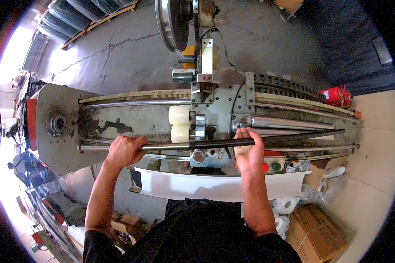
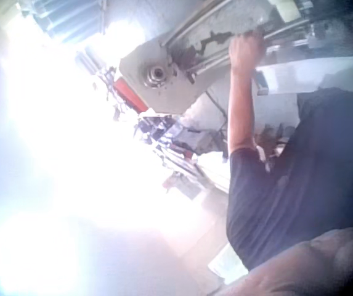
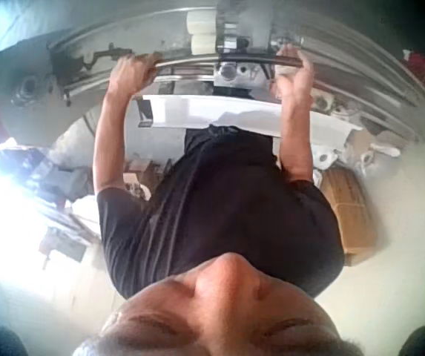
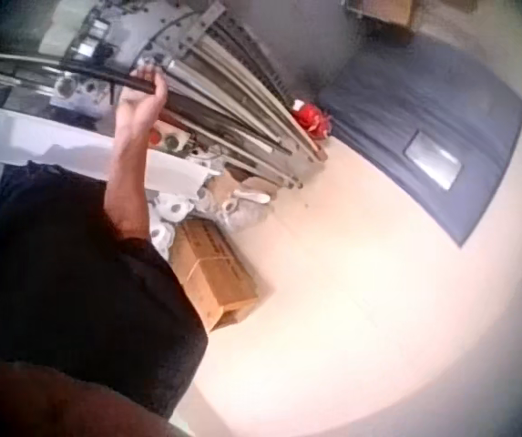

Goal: The person picks up a long metal rod, places it into an industrial processing machine, and operates a touchscreen interface to manage the machine's functions. The person is also seen adjusting their belt and interacting with components on the machine's side.

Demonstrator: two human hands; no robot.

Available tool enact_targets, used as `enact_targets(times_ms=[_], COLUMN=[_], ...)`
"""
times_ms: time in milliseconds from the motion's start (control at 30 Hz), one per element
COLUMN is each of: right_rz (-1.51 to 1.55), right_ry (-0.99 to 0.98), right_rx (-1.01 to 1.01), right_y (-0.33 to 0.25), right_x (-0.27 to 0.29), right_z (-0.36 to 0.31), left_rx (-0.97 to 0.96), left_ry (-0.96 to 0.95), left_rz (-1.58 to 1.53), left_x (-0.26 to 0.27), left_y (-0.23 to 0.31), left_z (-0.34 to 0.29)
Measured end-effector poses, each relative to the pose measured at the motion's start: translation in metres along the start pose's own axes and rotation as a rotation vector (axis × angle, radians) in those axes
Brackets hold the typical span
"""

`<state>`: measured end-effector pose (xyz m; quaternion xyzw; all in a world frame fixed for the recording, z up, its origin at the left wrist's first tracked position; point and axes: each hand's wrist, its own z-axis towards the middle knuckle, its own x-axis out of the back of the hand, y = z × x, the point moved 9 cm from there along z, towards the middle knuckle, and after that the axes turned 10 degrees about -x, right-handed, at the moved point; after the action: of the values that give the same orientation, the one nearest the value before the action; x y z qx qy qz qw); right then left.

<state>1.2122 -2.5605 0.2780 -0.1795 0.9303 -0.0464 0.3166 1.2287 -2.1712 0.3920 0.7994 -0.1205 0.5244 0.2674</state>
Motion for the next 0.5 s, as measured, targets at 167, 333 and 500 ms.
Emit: enact_targets(times_ms=[167,333,500], right_rz=[-0.124,-0.230,-0.345], right_ry=[-0.023,-0.040,-0.085], right_rx=[-0.023,-0.106,-0.193], right_y=[0.016,0.053,0.096], right_x=[-0.016,-0.035,-0.045], right_z=[0.014,0.019,0.026], left_rx=[-0.008,0.068,0.181], left_ry=[0.068,0.149,0.227], left_rz=[-0.027,-0.080,-0.071], left_x=[0.007,0.005,0.003], left_y=[-0.033,-0.075,-0.112], left_z=[0.019,0.010,-0.007])
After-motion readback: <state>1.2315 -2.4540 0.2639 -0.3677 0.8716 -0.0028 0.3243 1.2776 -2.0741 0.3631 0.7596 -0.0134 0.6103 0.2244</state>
